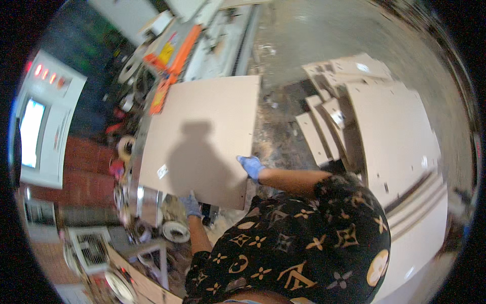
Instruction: The person repeatedly picks up flat wooden panels from a stack, feeds them into a machine, and then stacks the processed panels on a pallet. The person handles the panels by hand and wears blue gloves throughout the task.
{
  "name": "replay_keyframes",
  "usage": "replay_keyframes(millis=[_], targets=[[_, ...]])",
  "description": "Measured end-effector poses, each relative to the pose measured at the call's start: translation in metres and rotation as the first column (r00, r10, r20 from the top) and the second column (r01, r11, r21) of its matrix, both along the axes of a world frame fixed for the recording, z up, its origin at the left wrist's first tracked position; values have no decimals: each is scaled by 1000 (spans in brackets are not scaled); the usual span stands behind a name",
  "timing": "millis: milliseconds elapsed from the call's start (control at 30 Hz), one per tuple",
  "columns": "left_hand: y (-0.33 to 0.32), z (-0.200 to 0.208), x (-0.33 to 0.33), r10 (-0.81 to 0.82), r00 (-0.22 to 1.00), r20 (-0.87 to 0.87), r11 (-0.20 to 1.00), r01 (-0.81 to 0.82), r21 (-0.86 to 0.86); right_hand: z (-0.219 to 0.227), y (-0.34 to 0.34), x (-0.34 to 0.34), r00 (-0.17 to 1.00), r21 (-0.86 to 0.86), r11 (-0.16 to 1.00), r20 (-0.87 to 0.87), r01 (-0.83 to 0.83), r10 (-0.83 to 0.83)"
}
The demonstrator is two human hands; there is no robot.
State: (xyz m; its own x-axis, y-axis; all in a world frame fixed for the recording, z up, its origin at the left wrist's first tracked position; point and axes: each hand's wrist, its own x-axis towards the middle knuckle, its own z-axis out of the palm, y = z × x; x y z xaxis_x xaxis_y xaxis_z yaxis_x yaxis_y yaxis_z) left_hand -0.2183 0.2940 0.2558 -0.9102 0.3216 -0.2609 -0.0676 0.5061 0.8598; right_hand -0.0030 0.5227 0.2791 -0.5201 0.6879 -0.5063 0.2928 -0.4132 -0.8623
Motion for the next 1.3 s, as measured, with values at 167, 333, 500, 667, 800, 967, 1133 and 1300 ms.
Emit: replay_keyframes(millis=[167,333,500,667,800,967,1133,1300], targets=[[49,-3,-42,-385,916,-113,898,343,-275,41,40,-10,984,-90,985,117,148,-137],[115,-28,-84,-332,894,-300,943,316,-104,47,89,-25,979,-9,989,143,147,-144],[179,-20,-69,-249,954,-168,952,273,137,22,116,-22,957,-214,937,-29,275,-287],[204,0,-33,-204,979,12,933,191,306,10,68,69,793,-533,841,-468,97,-389],[191,-12,-13,-437,841,-318,805,524,279,15,24,198,535,-293,624,-331,725,-777],[180,-37,9,-479,840,-255,749,543,380,21,-2,330,-244,-509,-106,-213,854,-946],[181,-36,23,-445,814,-372,746,567,348,32,18,393,-212,-485,-107,-167,868,-963],[175,-22,31,-522,777,-352,662,629,407,29,44,394,-48,-272,-25,-78,962,-996]])
